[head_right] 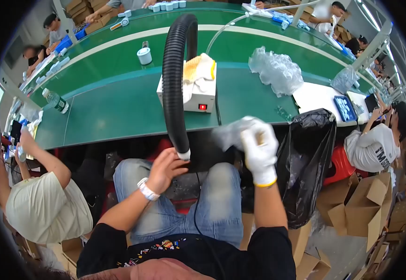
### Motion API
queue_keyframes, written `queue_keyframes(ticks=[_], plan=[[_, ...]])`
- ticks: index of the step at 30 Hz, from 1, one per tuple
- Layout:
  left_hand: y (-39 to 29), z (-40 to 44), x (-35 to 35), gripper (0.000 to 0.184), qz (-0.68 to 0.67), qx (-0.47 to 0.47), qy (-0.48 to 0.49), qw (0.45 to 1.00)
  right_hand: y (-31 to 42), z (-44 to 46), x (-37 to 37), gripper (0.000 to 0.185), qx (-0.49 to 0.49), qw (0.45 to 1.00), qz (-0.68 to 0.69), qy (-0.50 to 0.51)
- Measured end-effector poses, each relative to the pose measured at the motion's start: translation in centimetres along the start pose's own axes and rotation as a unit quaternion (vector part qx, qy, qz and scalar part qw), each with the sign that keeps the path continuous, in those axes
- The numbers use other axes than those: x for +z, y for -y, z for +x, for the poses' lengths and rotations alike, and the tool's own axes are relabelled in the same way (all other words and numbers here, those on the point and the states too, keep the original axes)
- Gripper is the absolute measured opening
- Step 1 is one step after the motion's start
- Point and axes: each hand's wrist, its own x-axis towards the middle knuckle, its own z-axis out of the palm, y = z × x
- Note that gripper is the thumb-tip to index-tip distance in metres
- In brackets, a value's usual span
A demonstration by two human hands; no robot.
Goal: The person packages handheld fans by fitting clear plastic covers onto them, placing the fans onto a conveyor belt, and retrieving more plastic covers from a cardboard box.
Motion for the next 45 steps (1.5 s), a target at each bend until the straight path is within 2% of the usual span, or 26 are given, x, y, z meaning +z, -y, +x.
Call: queue_keyframes(ticks=[2, 3, 4, 6, 8, 10, 15, 18, 23, 27, 30, 31, 34, 35, 38, 39, 42, 43, 45], plan=[[1.9, 0.0, 0.9, 0.052, -0.112, -0.121, -0.064, 0.984, 1.1, -4.3, 2.9, 0.029, 0.092, 0.992, -0.045, 0.076], [2.6, 0.1, 0.4, 0.052, -0.113, -0.124, -0.073, 0.983, 1.3, -5.7, 4.6, 0.036, 0.136, 0.988, -0.021, 0.076], [3.2, 0.8, -0.2, 0.056, -0.136, -0.14, -0.029, 0.98, 1.4, -7.0, 6.4, 0.042, 0.179, 0.981, 0.002, 0.074], [4.1, 2.0, -1.1, 0.062, -0.179, -0.165, 0.068, 0.967, 1.2, -8.4, 9.7, 0.046, 0.163, 0.981, -0.011, 0.103], [5.0, 1.7, -1.3, 0.062, -0.183, -0.138, 0.049, 0.972, 0.2, -9.7, 11.1, 0.049, 0.142, 0.982, -0.027, 0.121], [5.2, 1.8, -1.4, 0.063, -0.193, -0.084, 0.013, 0.977, -1.6, -10.8, 11.8, 0.055, 0.188, 0.941, -0.125, 0.253], [5.1, 0.5, -0.7, 0.063, -0.196, -0.116, 0.033, 0.973, -3.3, -12.2, 11.3, 0.056, 0.173, 0.946, -0.111, 0.251], [5.6, 0.6, -0.8, 0.059, -0.116, -0.136, 0.057, 0.982, -1.4, -10.4, 10.3, 0.056, 0.228, 0.911, -0.146, 0.311], [3.9, 0.3, -1.0, 0.057, -0.022, -0.155, 0.033, 0.987, -1.6, -10.6, 10.3, 0.057, 0.218, 0.899, -0.234, 0.299], [3.5, 0.5, -1.0, 0.043, 0.023, -0.135, -0.005, 0.991, -1.9, -10.9, 10.8, 0.061, 0.142, 0.908, -0.279, 0.278], [3.4, 1.2, -2.8, 0.04, -0.013, -0.125, -0.038, 0.991, 0.0, -10.5, 10.4, 0.052, 0.25, 0.92, -0.156, 0.257], [3.7, 1.5, -3.2, 0.04, -0.015, -0.124, -0.038, 0.991, -0.7, -10.9, 10.4, 0.052, 0.249, 0.92, -0.157, 0.259], [4.8, 2.1, -3.8, 0.036, 0.045, -0.031, -0.024, 0.998, -3.8, -13.2, 9.7, 0.041, 0.334, 0.923, -0.004, 0.193], [4.9, 1.9, -3.7, 0.036, 0.043, -0.032, -0.025, 0.998, -4.0, -13.3, 9.2, 0.041, 0.336, 0.922, -0.005, 0.194], [4.4, 1.8, -3.3, 0.04, 0.012, 0.041, -0.024, 0.999, -3.7, -12.2, 8.0, 0.033, 0.438, 0.885, 0.108, 0.114], [4.0, 1.8, -3.3, 0.04, 0.011, 0.043, -0.023, 0.999, -3.6, -11.7, 8.1, 0.033, 0.437, 0.886, 0.107, 0.114], [3.5, 1.1, -3.7, 0.047, -0.033, 0.001, 0.022, 0.999, -3.2, -10.7, 8.5, 0.027, 0.4, 0.887, 0.227, -0.04], [3.6, 1.0, -3.7, 0.047, -0.033, 0.001, 0.022, 0.999, -2.7, -10.8, 8.9, 0.027, 0.399, 0.887, 0.228, -0.04], [3.7, 0.8, -3.6, 0.05, -0.034, -0.001, 0.023, 0.999, -1.6, -11.2, 10.0, 0.021, 0.345, 0.933, 0.074, 0.077]])
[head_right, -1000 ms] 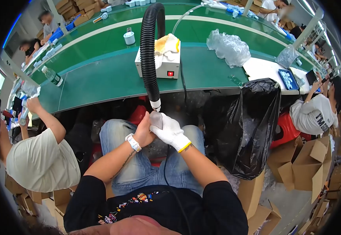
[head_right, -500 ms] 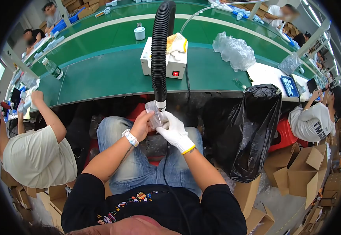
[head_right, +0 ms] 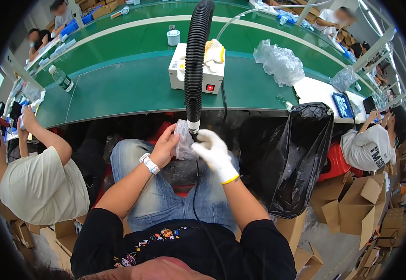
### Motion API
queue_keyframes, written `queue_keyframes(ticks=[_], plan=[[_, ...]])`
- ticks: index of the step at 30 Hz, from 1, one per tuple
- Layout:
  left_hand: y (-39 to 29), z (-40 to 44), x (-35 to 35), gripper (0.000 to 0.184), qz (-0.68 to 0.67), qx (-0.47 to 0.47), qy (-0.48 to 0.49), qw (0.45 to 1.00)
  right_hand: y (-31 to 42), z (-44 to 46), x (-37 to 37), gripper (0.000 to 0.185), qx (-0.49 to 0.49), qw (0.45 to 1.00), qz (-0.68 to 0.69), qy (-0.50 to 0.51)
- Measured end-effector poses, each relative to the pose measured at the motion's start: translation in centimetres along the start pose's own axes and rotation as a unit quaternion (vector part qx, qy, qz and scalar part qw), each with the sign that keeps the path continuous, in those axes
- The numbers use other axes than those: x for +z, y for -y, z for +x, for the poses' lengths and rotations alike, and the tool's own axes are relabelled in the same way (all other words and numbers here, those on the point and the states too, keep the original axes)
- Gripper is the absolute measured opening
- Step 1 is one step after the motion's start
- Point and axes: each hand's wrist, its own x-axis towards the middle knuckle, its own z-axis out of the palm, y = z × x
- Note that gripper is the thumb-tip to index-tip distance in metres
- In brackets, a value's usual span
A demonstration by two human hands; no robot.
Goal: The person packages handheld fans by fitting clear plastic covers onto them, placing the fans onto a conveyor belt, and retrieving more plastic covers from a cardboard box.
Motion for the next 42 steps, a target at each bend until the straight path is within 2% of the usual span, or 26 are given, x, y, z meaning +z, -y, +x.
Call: queue_keyframes(ticks=[1, 6, 9, 10, 13, 18, 21, 26, 28, 30, 33, 34, 35, 36, 37, 38, 41, 42], plan=[[0.2, 0.0, 0.0, 0.052, -0.001, -0.003, 0.001, 1.0, 0.1, -0.3, 0.2, 0.018, -0.022, 0.995, -0.097, 0.027], [0.8, 0.2, -1.3, 0.051, 0.098, 0.021, 0.031, 0.994, -0.5, 1.6, -0.7, 0.018, 0.006, 0.993, -0.112, 0.026], [0.1, -0.5, 0.0, 0.046, 0.07, 0.022, 0.037, 0.997, 0.2, 3.4, -2.1, 0.015, -0.021, 0.999, 0.003, 0.033], [0.2, -0.7, 0.0, 0.046, 0.069, 0.02, 0.039, 0.997, 0.5, 3.4, -2.1, 0.015, -0.02, 0.999, 0.002, 0.031], [-0.6, -0.7, -0.3, 0.044, -0.015, -0.045, 0.044, 0.998, 1.6, 3.7, -1.2, 0.011, 0.053, 0.992, 0.099, 0.049], [-0.8, -0.9, -0.8, 0.034, -0.027, -0.067, 0.033, 0.997, 2.0, 3.1, 0.3, 0.014, 0.001, 0.99, 0.13, 0.053], [0.4, -0.1, -2.1, 0.028, -0.04, -0.07, -0.081, 0.993, 0.9, 1.6, 0.9, 0.029, -0.033, 0.982, 0.079, 0.167], [-0.3, -0.4, -2.1, 0.028, -0.004, -0.067, -0.11, 0.992, -0.8, 0.9, 1.6, 0.03, -0.072, 0.992, 0.068, 0.082], [-1.2, -0.7, -1.6, 0.029, 0.091, -0.126, -0.074, 0.985, -0.8, 1.4, 1.3, 0.033, -0.136, 0.98, -0.13, 0.06], [-0.6, -0.8, -1.6, 0.029, 0.136, -0.158, -0.054, 0.977, -1.3, 1.5, 1.0, 0.036, -0.163, 0.959, -0.229, 0.046], [1.8, 0.2, -2.6, 0.03, 0.026, -0.133, -0.048, 0.99, -3.5, 2.6, 0.6, 0.034, 0.045, 0.989, -0.073, 0.116], [1.3, 0.2, -2.4, 0.03, 0.027, -0.13, -0.047, 0.99, -4.4, 3.2, 0.4, 0.034, 0.043, 0.989, -0.074, 0.117], [0.4, -0.1, -1.6, 0.03, 0.067, -0.068, -0.072, 0.993, -5.4, 3.6, -0.1, 0.031, 0.1, 0.985, 0.074, 0.116], [-0.4, -0.5, -0.8, 0.03, 0.106, -0.007, -0.097, 0.99, -6.5, 3.7, -0.9, 0.029, 0.158, 0.956, 0.22, 0.111], [-0.8, -0.8, -0.1, 0.03, 0.143, 0.052, -0.12, 0.981, -6.1, 3.3, -0.9, 0.028, 0.211, 0.903, 0.36, 0.101], [-0.7, -1.0, 0.4, 0.03, 0.142, 0.049, -0.118, 0.982, -5.8, 2.8, -1.0, 0.028, 0.212, 0.903, 0.36, 0.097], [-0.8, -1.4, 2.0, 0.038, 0.312, 0.284, -0.017, 0.907, -3.7, 1.4, 0.5, 0.023, 0.295, 0.792, 0.509, 0.16], [-1.0, -1.2, 2.5, 0.038, 0.31, 0.285, -0.014, 0.907, -3.9, 1.4, 1.2, 0.023, 0.293, 0.794, 0.509, 0.159]])
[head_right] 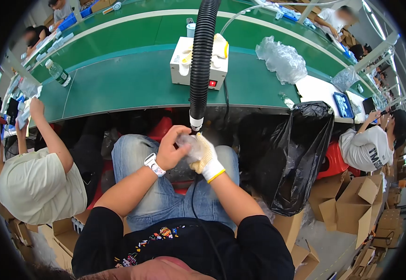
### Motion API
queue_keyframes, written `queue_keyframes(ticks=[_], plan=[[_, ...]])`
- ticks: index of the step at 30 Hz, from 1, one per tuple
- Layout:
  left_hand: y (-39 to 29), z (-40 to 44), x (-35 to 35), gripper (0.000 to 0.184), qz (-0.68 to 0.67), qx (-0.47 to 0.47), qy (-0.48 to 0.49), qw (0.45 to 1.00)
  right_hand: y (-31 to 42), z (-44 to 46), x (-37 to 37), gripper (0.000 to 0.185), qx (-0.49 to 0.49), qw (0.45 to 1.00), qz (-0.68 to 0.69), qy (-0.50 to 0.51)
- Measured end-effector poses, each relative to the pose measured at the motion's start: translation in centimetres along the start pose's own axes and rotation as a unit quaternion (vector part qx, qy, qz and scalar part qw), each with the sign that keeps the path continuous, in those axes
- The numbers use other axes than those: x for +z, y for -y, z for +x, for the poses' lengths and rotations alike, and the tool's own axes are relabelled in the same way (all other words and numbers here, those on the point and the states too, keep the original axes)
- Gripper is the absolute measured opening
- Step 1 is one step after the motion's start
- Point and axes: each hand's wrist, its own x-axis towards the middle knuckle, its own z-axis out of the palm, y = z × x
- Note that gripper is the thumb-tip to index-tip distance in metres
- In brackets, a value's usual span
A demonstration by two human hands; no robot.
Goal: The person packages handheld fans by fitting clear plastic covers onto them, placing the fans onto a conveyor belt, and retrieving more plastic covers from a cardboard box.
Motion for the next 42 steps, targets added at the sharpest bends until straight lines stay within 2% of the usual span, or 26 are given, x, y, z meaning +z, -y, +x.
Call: queue_keyframes(ticks=[3, 8, 11, 12, 14, 15, 16, 19, 20, 23, 24, 27, 32, 35, 40, 42], plan=[[-1.4, 0.7, 0.6, 0.052, 0.108, 0.067, 0.061, 0.99, -2.3, 1.5, 0.0, 0.025, -0.16, 0.984, -0.08, 0.003], [-1.8, 1.1, 0.5, 0.055, 0.127, -0.006, 0.076, 0.989, -1.4, 1.6, 1.0, 0.026, -0.227, 0.967, -0.11, 0.016], [-1.6, 1.7, 0.3, 0.05, 0.181, 0.118, 0.065, 0.974, -0.6, 2.0, -1.7, 0.024, -0.108, 0.991, -0.032, -0.07], [-1.3, 1.9, 0.5, 0.05, 0.181, 0.12, 0.067, 0.974, -0.1, 2.0, -2.4, 0.024, -0.111, 0.991, -0.031, -0.069], [0.3, 1.8, 1.2, 0.049, -0.006, -0.019, 0.051, 0.999, 1.1, 1.1, -2.8, 0.022, -0.053, 0.998, -0.021, 0.04], [1.0, 1.6, 1.4, 0.049, -0.099, -0.091, 0.041, 0.99, 1.5, 0.5, -3.1, 0.021, -0.038, 0.997, -0.017, 0.067], [1.4, 1.6, 1.5, 0.049, -0.099, -0.091, 0.042, 0.99, 1.8, -0.3, -3.0, 0.021, -0.022, 0.995, -0.014, 0.093], [1.8, 2.6, 2.1, 0.049, -0.27, -0.205, -0.019, 0.941, 1.9, -4.4, 0.2, 0.024, -0.065, 0.994, -0.087, -0.01], [1.5, 2.9, 2.5, 0.049, -0.273, -0.205, -0.015, 0.94, 1.9, -4.7, 0.4, 0.024, -0.07, 0.994, -0.088, -0.012], [-0.4, 3.1, 4.0, 0.043, -0.21, -0.186, 0.07, 0.957, 1.1, -5.8, 0.3, 0.024, -0.124, 0.944, -0.288, -0.102], [-0.5, 2.9, 4.3, 0.043, -0.212, -0.185, 0.076, 0.957, 1.0, -6.1, 0.4, 0.024, -0.129, 0.944, -0.286, -0.105], [-0.6, 2.2, 4.5, 0.045, -0.127, -0.145, 0.154, 0.969, 0.8, -6.8, 0.8, 0.024, -0.118, 0.882, -0.433, -0.146], [0.4, 1.5, 4.2, 0.057, -0.01, -0.133, 0.197, 0.971, 0.8, -7.5, 1.5, 0.025, -0.066, 0.842, -0.52, -0.124], [-0.9, 0.9, 4.7, 0.077, -0.15, -0.097, 0.137, 0.974, 1.0, -7.9, 1.6, 0.022, -0.055, 0.827, -0.548, -0.11], [-1.1, 1.6, 3.5, 0.071, -0.117, -0.055, 0.223, 0.966, 0.9, -8.5, 1.5, 0.021, -0.019, 0.8, -0.592, -0.096], [0.0, 1.8, 2.8, 0.057, -0.287, -0.145, 0.213, 0.923, 0.9, -9.0, 1.1, 0.02, -0.012, 0.804, -0.585, -0.106]])
